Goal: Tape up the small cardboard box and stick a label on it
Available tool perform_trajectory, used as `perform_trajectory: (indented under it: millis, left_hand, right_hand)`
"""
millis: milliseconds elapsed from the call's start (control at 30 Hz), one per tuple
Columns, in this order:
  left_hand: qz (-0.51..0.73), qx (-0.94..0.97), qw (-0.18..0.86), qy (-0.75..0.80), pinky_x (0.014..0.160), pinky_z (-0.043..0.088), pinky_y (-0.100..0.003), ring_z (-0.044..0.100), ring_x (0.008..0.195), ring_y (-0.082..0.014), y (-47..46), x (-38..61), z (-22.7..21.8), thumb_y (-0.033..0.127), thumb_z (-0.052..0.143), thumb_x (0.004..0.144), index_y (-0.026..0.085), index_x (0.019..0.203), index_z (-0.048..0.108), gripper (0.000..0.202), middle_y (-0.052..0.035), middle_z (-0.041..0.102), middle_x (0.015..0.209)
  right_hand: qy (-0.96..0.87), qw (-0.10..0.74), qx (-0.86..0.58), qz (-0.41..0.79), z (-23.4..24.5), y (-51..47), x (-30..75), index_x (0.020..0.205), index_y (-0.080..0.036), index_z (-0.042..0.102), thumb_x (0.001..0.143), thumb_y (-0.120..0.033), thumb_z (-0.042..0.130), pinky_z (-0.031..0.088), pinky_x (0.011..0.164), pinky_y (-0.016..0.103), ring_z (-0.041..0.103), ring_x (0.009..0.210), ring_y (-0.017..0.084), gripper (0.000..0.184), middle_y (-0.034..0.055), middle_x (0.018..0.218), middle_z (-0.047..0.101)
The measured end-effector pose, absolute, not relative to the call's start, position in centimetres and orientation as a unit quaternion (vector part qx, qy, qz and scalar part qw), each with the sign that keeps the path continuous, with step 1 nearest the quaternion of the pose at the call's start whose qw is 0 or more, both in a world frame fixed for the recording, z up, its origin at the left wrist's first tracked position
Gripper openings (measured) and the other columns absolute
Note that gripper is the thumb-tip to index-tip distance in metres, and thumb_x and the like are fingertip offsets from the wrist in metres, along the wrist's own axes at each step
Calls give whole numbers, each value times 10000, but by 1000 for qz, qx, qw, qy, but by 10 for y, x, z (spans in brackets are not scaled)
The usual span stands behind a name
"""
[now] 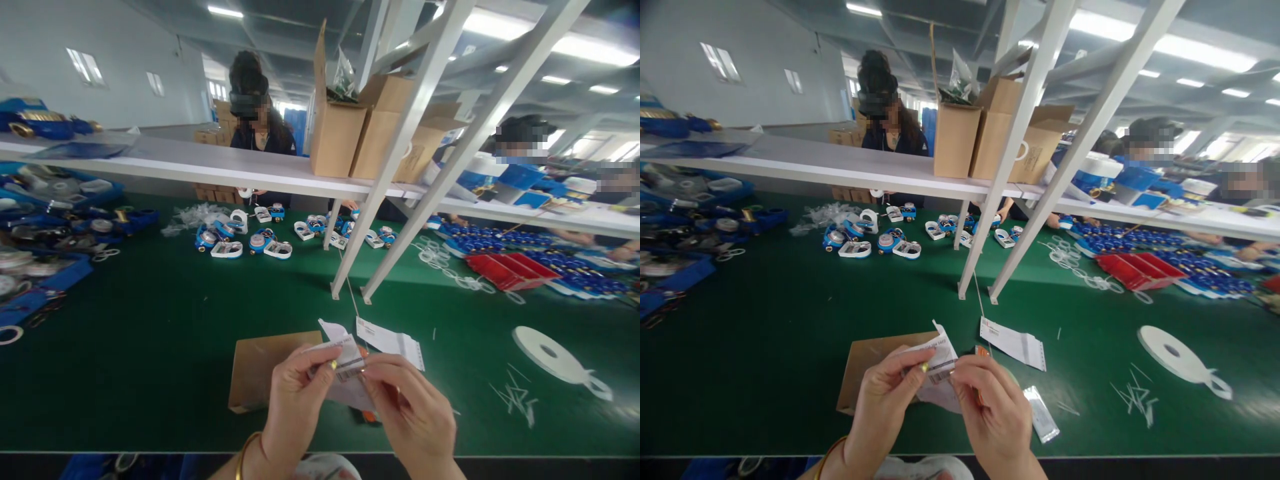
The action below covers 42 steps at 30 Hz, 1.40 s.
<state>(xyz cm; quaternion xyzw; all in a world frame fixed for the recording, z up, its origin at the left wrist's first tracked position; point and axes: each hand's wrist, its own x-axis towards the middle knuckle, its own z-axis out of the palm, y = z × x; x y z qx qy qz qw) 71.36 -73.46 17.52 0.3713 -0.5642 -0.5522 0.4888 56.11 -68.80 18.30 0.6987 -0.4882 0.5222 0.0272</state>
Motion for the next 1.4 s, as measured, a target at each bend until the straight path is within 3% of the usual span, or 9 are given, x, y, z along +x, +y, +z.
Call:
perform_trajectory:
  millis: [100, 200, 267, 400, 533, 767, 933, 1167, 1400]
  left_hand:
    - [-584, 358, 480, -548, 669, 455, -193, 563, 755, -132, -737, 717, 172, 283, 593, 774, 145, 932, 689, 231, -73, 618, 868]
    - [-637, 344, 444, -529, 735, 468, -222, 562, 848, -149, -744, 724, 176, 280, 592, 770, 155, 1184, 568, 433, -73, 604, 966]
    - [-645, 349, 405, -547, 685, 456, -213, 542, 782, -132, -752, 728, 185, 288, 604, 755, 145, 1236, 495, 514, -49, 587, 892]
    - [-598, 371, 313, -637, 608, 417, -213, 528, 678, -125, -764, 731, 206, 378, 618, 751, 103, 876, 595, 304, -53, 591, 765]
    - [-648, 347, 280, -617, 562, 378, -184, 480, 613, -89, -769, 725, 212, 346, 600, 730, 97, 762, 558, 255, -27, 557, 695]
    - [-716, 340, 233, -564, 519, 296, -175, 404, 565, -64, -770, 719, 213, 312, 583, 595, 80, 732, 517, 277, -9, 492, 651]
    - [-726, 346, 223, -551, 509, 282, -179, 387, 553, -61, -772, 718, 213, 317, 588, 563, 80, 745, 508, 309, 3, 477, 637]
    - [-736, 353, 257, -517, 497, 286, -180, 389, 527, -58, -772, 718, 206, 316, 593, 586, 101, 716, 480, 276, 12, 472, 615]
    - [-705, 361, 306, -528, 482, 310, -167, 399, 515, -49, -774, 719, 204, 268, 566, 641, 105, 718, 487, 197, 29, 471, 612]
  right_hand:
    - [-521, -36, 676, 520, 182, -689, 561, 932, -213, 537, 853, -130, 546, 526, 627, 156, 612, 742, 95, 115, -7, 821, 624]
    - [-531, -48, 688, 492, 186, -692, 558, 964, -236, 563, 863, -143, 527, 494, 586, 116, 598, 686, 63, 142, -45, 798, 623]
    - [-511, -54, 712, 479, 191, -694, 556, 969, -233, 572, 854, -105, 527, 493, 617, 102, 602, 719, 52, 178, -44, 840, 630]
    - [-470, -67, 736, 484, 200, -698, 557, 954, -211, 580, 837, -53, 537, 500, 674, 114, 604, 781, 59, 202, -23, 865, 628]
    - [-455, -68, 741, 488, 206, -699, 560, 914, -193, 603, 852, -75, 536, 503, 677, 148, 605, 781, 77, 149, -6, 837, 631]
    - [-455, -112, 753, 463, 207, -701, 558, 867, -202, 580, 871, -102, 529, 469, 741, 177, 572, 781, 70, 112, -30, 821, 613]
    - [-457, -142, 747, 462, 207, -703, 558, 835, -202, 560, 848, -97, 541, 443, 668, 180, 563, 764, 78, 107, -29, 803, 600]
    - [-440, -44, 756, 483, 206, -702, 558, 874, -182, 580, 865, -84, 546, 481, 681, 134, 585, 775, 63, 104, 6, 848, 600]
    - [-455, 6, 752, 476, 207, -699, 561, 834, -160, 587, 857, -60, 527, 470, 693, 178, 552, 852, 83, 119, 50, 954, 542]
